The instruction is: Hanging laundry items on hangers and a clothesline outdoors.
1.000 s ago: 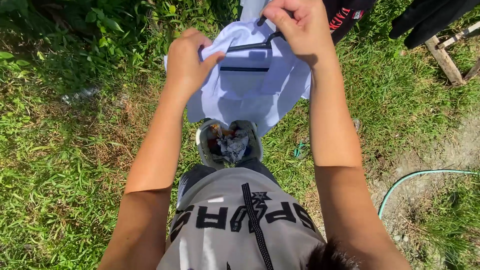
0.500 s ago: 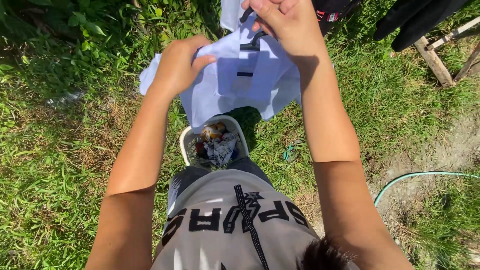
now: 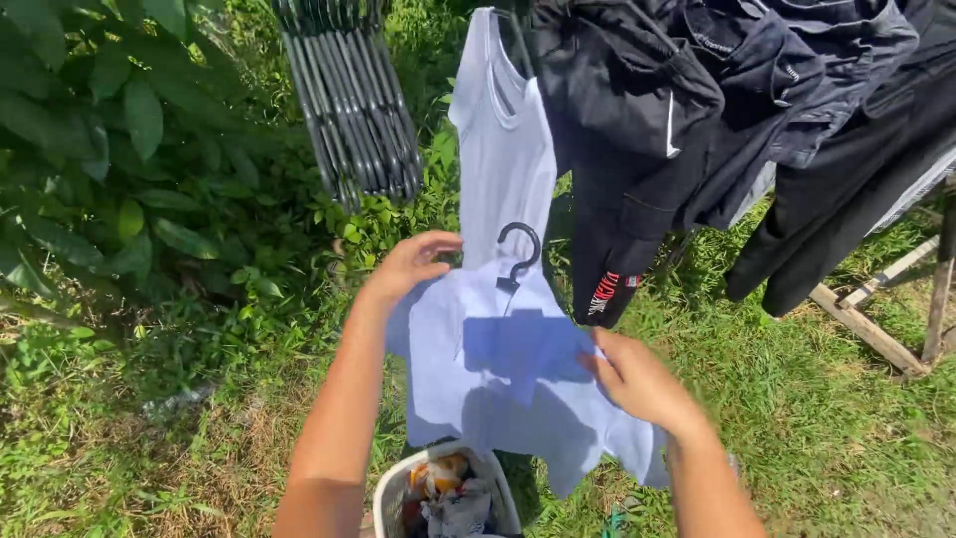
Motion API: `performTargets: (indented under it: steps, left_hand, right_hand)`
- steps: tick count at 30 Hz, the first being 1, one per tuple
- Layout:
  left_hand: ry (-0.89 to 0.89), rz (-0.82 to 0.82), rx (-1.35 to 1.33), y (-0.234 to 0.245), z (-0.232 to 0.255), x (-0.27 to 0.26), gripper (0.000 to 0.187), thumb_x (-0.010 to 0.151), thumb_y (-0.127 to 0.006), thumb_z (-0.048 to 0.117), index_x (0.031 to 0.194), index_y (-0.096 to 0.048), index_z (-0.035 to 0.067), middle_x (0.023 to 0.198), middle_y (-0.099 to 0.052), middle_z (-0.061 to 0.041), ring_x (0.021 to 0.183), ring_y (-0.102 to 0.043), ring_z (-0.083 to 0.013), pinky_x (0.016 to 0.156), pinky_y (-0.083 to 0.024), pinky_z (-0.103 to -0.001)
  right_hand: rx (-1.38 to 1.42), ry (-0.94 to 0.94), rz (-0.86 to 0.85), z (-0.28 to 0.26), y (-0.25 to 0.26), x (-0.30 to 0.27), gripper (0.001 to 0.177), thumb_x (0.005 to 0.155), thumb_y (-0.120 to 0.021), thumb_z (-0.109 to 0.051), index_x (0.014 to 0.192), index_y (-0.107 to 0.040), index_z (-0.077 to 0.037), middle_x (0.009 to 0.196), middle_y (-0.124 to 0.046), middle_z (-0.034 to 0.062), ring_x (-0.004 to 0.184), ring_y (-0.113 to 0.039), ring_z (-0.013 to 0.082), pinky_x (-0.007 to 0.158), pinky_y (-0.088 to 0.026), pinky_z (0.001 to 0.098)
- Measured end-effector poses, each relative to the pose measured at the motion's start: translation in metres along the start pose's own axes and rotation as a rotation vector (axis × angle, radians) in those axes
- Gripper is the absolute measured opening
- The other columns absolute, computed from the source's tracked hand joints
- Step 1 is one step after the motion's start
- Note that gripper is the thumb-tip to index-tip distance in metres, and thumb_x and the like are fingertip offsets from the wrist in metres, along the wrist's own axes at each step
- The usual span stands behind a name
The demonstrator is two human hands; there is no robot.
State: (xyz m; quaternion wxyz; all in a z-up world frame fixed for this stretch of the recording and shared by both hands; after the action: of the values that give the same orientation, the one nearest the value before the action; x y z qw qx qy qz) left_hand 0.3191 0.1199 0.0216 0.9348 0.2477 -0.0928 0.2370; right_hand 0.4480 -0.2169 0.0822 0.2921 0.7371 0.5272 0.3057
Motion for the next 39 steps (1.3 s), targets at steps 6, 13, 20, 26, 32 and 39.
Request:
performTargets:
  steps: [6,13,20,26,32,39]
  left_hand:
    - [-0.42,-0.077,-1.797,0.06,0.025,0.103,0.061,0.1,-0.059,0.031,0.15,-0.043,0.0,0.153,-0.045,-0.024,0.141,-0.048,-0.0385,0.118,-0.042,-0.054]
    - [-0.586,-0.344,-2.098,0.128,0.067,0.132,0.059,0.102,-0.058,0.026,0.154,-0.043,0.002,0.156,-0.045,-0.022,0.142,-0.049,-0.0375,0.115,-0.045,-0.053]
    - [-0.649,-0.446,-2.42,0.212,0.016,0.063,0.053,0.105,-0.06,0.019,0.155,-0.046,0.005,0.154,-0.05,-0.018,0.137,-0.053,-0.0348,0.11,-0.051,-0.05]
    - [-0.832,-0.253,-2.262,0.313,-0.058,0.004,0.05,0.106,-0.059,0.018,0.154,-0.051,0.007,0.155,-0.052,-0.016,0.131,-0.056,-0.0319,0.101,-0.056,-0.044]
    - [-0.901,0.16,-2.302,0.284,-0.011,0.03,0.035,0.107,-0.053,0.031,0.135,-0.063,0.011,0.144,-0.062,-0.012,0.127,-0.063,-0.0295,0.099,-0.056,-0.041]
    - [-0.396,0.617,-0.94,0.218,0.112,0.161,0.039,0.091,-0.073,0.011,0.128,-0.06,0.005,0.122,-0.068,-0.009,0.1,-0.068,-0.0157,0.077,-0.058,-0.028]
  right_hand:
    - [-0.159,-0.154,0.221,-0.075,0.025,0.042,0.017,0.093,-0.061,-0.017,0.094,-0.056,0.0,0.084,-0.064,0.0265,0.084,-0.06,0.0477,0.071,-0.049,0.0511]
    - [-0.224,-0.261,0.433,-0.11,0.043,0.119,0.032,0.094,-0.067,-0.029,0.089,-0.057,0.001,0.07,-0.061,0.0254,0.07,-0.059,0.0481,0.062,-0.045,0.0522]
    - [-0.247,-0.102,0.607,-0.158,0.048,0.189,0.027,0.095,-0.067,-0.024,0.095,-0.058,0.001,0.073,-0.062,0.0259,0.072,-0.061,0.048,0.063,-0.046,0.0523]
    - [-0.191,-0.035,0.703,-0.162,0.03,0.229,0.023,0.098,-0.066,-0.019,0.098,-0.058,0.002,0.074,-0.062,0.0262,0.073,-0.061,0.0486,0.062,-0.045,0.0528]
    - [-0.127,-0.064,0.74,-0.164,0.014,0.249,0.024,0.096,-0.068,-0.018,0.092,-0.055,0.002,0.067,-0.059,0.0255,0.069,-0.06,0.0486,0.06,-0.042,0.0542]
    - [-0.127,-0.044,0.766,-0.161,-0.001,0.255,0.024,0.096,-0.068,-0.019,0.092,-0.055,0.001,0.07,-0.061,0.0256,0.07,-0.06,0.0489,0.062,-0.043,0.0554]
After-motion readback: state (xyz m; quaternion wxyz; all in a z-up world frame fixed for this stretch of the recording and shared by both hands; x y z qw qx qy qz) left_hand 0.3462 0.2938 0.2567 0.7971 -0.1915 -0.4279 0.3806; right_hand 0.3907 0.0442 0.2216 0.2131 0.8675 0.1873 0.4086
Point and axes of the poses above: each hand's wrist, its own x-axis towards the middle knuckle, its own y-axis out of the back of the hand, z = x × y, the point moved 7 cm from there along x, towards the middle knuckle
